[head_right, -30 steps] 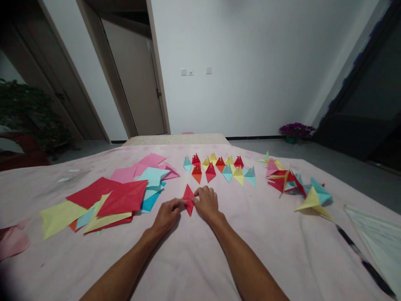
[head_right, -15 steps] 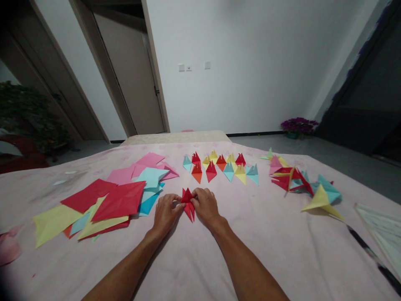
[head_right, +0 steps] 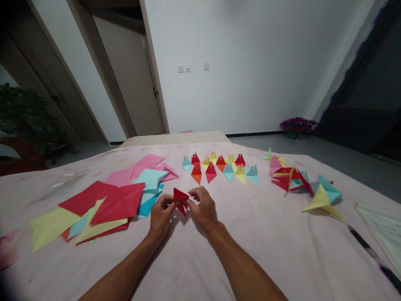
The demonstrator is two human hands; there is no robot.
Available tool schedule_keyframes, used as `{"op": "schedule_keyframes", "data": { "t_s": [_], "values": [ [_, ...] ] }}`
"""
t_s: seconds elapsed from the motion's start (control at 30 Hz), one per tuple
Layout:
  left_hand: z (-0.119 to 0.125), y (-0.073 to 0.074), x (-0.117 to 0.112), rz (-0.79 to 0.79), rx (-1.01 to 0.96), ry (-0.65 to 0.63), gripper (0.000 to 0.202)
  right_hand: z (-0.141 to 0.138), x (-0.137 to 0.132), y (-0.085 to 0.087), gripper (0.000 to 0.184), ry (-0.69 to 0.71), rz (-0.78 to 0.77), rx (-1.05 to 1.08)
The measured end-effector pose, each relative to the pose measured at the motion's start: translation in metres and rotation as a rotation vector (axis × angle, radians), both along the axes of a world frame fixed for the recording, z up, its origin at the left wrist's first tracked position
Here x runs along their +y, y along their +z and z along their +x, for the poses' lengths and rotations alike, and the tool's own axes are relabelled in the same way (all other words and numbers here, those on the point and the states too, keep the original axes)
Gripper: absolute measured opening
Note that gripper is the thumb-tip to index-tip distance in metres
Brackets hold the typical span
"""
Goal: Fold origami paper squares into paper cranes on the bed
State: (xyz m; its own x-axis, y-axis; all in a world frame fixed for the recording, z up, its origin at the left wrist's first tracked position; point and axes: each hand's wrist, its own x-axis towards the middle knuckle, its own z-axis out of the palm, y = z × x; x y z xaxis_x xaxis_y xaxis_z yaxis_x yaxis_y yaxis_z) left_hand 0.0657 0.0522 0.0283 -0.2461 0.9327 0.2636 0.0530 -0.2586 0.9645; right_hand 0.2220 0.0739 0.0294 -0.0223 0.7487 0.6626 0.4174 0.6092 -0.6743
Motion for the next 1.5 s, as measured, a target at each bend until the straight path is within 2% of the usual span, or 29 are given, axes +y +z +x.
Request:
{"op": "schedule_keyframes", "data": {
  "t_s": [0.13,0.47,0.67,1.0,1.17,1.37,1.5],
  "values": [
    [0.000,0.001,-0.002,0.004,-0.003,0.020,0.019,-0.002,-0.003,0.001,0.008,-0.014,-0.001,-0.002],
    [0.001,0.006,-0.005,0.051,0.002,0.075,0.024,-0.008,-0.008,0.004,0.009,-0.057,0.066,0.058],
    [0.000,0.002,-0.003,0.079,0.035,0.112,0.018,-0.010,-0.010,0.006,0.012,-0.046,0.070,0.085],
    [0.000,0.004,-0.005,0.088,0.014,0.071,0.013,-0.009,-0.008,0.007,0.009,-0.040,0.086,0.079],
    [0.002,0.005,-0.005,0.070,0.019,0.091,0.016,-0.010,-0.008,0.007,0.009,-0.041,0.086,0.091],
    [0.003,0.003,-0.005,0.037,-0.001,0.127,0.023,-0.010,-0.011,0.009,0.008,-0.030,0.109,-0.015],
    [0.004,0.003,-0.005,-0.007,-0.006,0.054,0.026,-0.009,-0.009,0.010,0.005,0.006,0.044,-0.044]
  ]
}}
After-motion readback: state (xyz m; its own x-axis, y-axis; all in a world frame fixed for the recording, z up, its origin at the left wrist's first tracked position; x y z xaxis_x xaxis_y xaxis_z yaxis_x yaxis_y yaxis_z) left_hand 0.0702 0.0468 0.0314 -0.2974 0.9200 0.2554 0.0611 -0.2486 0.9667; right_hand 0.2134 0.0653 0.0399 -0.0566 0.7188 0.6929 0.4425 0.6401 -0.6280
